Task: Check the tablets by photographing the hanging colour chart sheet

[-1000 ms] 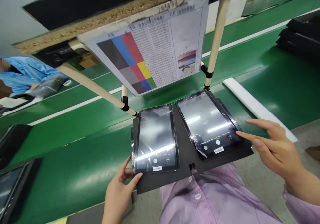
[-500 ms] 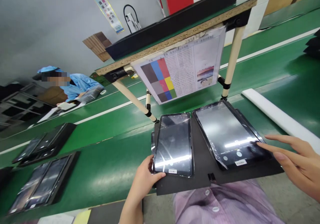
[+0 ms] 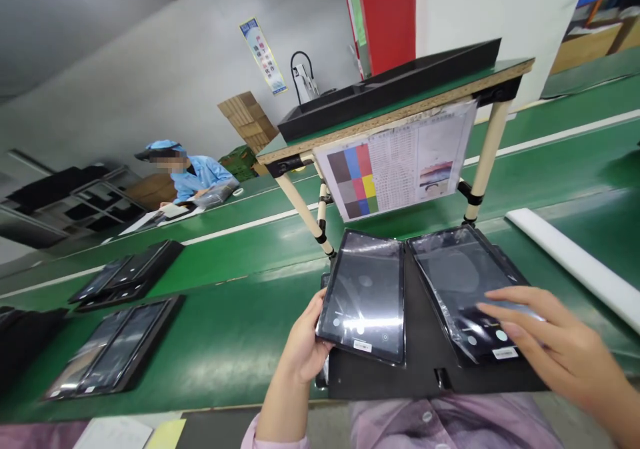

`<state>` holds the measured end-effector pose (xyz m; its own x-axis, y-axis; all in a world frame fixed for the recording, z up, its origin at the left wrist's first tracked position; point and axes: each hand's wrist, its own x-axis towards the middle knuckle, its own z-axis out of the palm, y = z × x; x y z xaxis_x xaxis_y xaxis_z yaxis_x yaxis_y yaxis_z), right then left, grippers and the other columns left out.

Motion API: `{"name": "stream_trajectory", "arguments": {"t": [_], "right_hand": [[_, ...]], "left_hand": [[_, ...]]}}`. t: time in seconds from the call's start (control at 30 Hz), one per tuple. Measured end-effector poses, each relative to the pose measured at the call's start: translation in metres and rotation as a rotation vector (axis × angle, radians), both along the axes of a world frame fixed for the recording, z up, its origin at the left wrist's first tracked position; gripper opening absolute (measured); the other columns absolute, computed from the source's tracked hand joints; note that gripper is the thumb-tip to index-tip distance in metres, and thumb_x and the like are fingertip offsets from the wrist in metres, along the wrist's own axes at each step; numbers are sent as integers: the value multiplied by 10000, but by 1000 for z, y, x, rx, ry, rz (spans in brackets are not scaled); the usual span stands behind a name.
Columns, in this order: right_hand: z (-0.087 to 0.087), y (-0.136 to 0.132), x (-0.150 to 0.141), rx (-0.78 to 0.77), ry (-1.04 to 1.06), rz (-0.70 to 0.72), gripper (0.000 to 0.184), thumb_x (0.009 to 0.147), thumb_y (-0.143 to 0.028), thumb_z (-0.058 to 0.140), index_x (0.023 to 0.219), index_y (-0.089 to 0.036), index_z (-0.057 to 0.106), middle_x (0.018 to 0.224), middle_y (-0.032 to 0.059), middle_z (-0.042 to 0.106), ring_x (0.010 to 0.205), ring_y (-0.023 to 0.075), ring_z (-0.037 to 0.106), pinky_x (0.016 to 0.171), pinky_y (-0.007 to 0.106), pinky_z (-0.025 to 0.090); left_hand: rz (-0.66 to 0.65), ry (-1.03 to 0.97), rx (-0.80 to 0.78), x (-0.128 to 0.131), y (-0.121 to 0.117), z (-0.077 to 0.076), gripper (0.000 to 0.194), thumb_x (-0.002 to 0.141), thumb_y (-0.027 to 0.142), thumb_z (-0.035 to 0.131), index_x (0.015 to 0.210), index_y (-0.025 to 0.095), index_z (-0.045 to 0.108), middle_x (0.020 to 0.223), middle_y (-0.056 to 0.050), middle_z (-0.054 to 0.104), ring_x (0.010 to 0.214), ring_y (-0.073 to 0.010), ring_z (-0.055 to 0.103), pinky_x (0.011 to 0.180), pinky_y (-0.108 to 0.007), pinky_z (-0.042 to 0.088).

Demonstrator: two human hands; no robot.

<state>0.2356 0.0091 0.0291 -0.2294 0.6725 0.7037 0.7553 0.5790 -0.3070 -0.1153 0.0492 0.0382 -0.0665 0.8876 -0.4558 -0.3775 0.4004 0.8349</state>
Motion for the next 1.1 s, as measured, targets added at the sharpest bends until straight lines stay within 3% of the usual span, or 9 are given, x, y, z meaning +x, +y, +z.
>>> {"name": "stream_trajectory", "arguments": {"t": [0.17,0.3,0.5,0.6,0.7,0.8,0.9,1.0,1.1], "right_hand": [[4,11,-48,-362,-1,69,382,1007,-434,422,1228,-277,691,1179,75,672,1032,222,673,850,380,604],[11,11,-70,-576,93,88,597,993,-529,384,1475,-185,468,1298,134,618,1088,258,660,880,437,599],[6,17,-79,-474,754,311,619,970,-582,492,1472,-220,475,1320,141,598,1106,245,647,913,368,574],[10,26,-83,-572,1172,483,516,965,-602,500,1333,-259,616,1209,101,671,1063,234,670,884,352,590],[17,32,-83,-707,1415,510,438,870,-652,624,1108,-298,724,1009,48,734,882,228,715,802,371,621],[20,35,-82,-745,1506,478,398,767,-644,742,937,-285,752,862,27,740,837,250,721,839,417,614],[20,36,-81,-759,1497,435,431,723,-652,774,861,-244,749,815,47,735,920,282,713,921,447,581],[19,36,-80,-758,1460,432,471,716,-672,768,847,-220,744,839,71,737,992,302,696,966,472,554],[17,38,-80,-761,1462,431,460,716,-663,774,845,-223,741,850,71,737,985,300,698,967,474,550]], "left_hand": [[41,-53,74,10,-14,8,539,637,360,896,1099,132,737,918,-104,778,742,-202,720,639,-253,561],[69,-104,212,18,-33,6,543,689,414,871,1166,193,733,1051,-104,772,841,-219,739,742,-285,594],[90,-273,427,30,-43,-2,424,703,345,865,1111,320,754,1134,-33,762,912,-180,744,748,-224,593],[69,-289,470,43,-40,-3,407,716,338,853,1109,357,749,1171,-14,750,990,-180,729,844,-253,580],[151,-222,466,62,-38,-11,411,727,396,835,1124,346,743,1224,-33,728,1090,-209,696,925,-309,559],[303,-41,495,81,-40,-25,481,787,531,743,1200,288,704,1338,-82,659,1235,-251,613,1021,-355,504],[351,342,665,92,-45,-37,709,796,602,689,1381,227,549,1451,-144,546,1348,-296,507,1118,-407,412],[308,857,808,98,-48,-35,1033,691,577,779,1519,165,319,1499,-216,433,1395,-374,424,1151,-510,352],[315,1199,808,103,-48,-29,1166,649,520,801,1557,147,171,1469,-247,394,1364,-417,433,1089,-579,402]]}}
